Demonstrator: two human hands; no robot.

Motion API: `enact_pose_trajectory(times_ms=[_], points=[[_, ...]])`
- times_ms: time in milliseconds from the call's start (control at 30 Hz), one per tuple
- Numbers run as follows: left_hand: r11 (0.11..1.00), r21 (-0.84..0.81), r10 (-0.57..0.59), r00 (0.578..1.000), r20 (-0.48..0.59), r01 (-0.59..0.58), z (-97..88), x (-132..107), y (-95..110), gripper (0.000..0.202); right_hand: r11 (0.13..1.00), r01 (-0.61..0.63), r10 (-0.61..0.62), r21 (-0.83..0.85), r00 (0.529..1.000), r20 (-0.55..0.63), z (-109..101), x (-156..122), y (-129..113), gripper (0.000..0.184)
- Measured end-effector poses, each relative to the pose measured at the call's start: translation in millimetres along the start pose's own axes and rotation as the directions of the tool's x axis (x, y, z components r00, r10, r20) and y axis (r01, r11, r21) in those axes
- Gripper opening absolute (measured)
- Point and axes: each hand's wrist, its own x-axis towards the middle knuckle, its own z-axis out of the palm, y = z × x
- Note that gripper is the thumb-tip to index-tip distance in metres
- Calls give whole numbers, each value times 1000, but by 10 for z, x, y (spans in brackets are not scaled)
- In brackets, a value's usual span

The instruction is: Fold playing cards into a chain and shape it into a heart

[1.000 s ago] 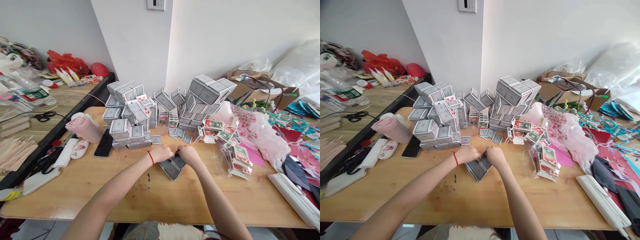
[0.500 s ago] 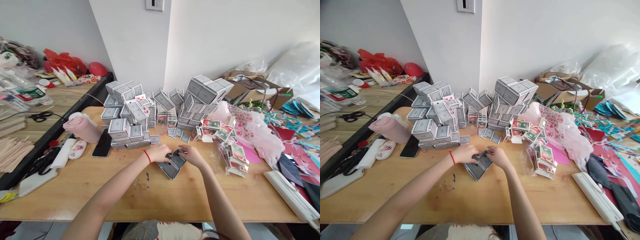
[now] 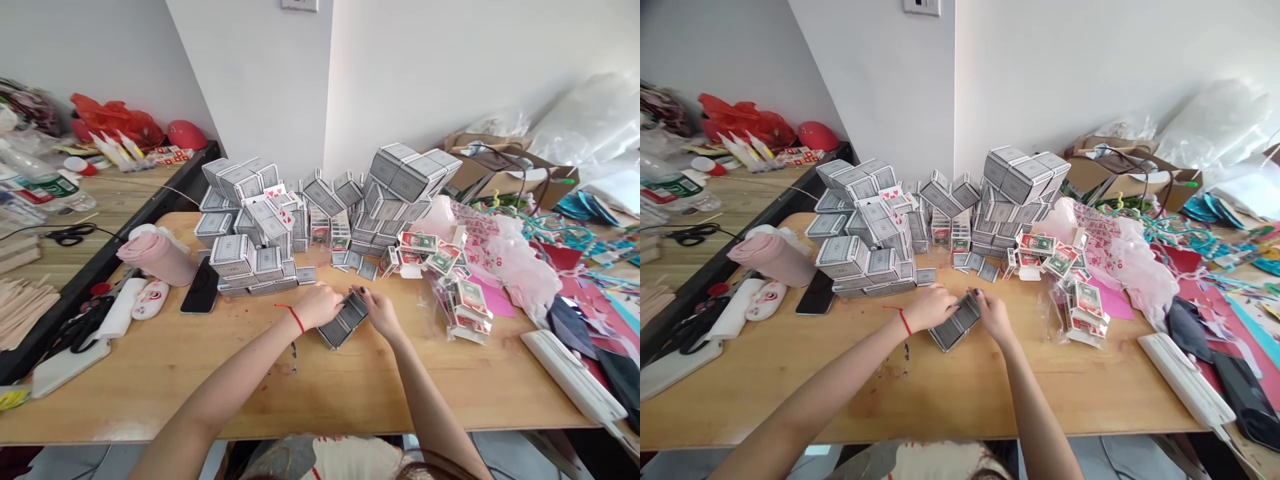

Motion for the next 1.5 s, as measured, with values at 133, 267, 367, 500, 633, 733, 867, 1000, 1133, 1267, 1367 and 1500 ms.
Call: enact_pose_trajectory(times_ms=[133, 267, 367, 500, 633, 733, 867, 1000, 1133, 1267, 1367, 1500], points=[[939, -340, -119, 979, -167, 56, -117, -123, -122, 31, 921, -28, 62, 388, 995, -75, -242, 6, 99, 58], [665, -734, -424, 880, -215, 140, 9, -301, -279, 42, 884, -82, 118, 460, 992, -50, -301, -58, 191, 60], [377, -924, -548, 820, -167, 64, 252, -383, -322, 51, 884, -70, 82, 462, 997, -6, -140, -134, 185, 57], [149, -989, -585, 807, -84, 5, 472, -408, -300, 63, 927, -3, -18, 376, 998, 54, 87, -195, 82, 48], [156, -986, -587, 809, -42, 61, 490, -419, -282, 65, 965, 78, -80, 252, 997, -1, 173, -151, 27, 45], [232, -967, -586, 809, -53, 104, 493, -432, -279, 63, 972, 100, -104, 215, 995, 8, 197, -89, 56, 43], [383, -913, -588, 799, -127, 137, 499, -430, -279, 59, 975, 102, -120, 200, 989, 81, 201, -60, 88, 43], [571, -807, -534, 814, -227, 150, 331, -438, -240, 44, 977, 99, -120, 190, 988, 100, 165, -91, 89, 44], [835, -522, -456, 746, -486, 170, -51, -491, -160, 29, 969, 69, -78, 239, 997, 28, 147, -137, 114, 49], [958, -115, -264, 652, -710, 263, -520, -454, -163, 24, 951, 33, -33, 306, 999, -7, 157, -155, 155, 50], [945, 73, -168, 662, -730, 320, -848, -351, -265, 26, 926, 23, -32, 378, 999, 17, 158, -144, 199, 52], [936, 134, -141, 692, -708, 326, -1124, -264, -500, 19, 896, 9, -18, 444, 1000, 15, 153, -130, 257, 54]])
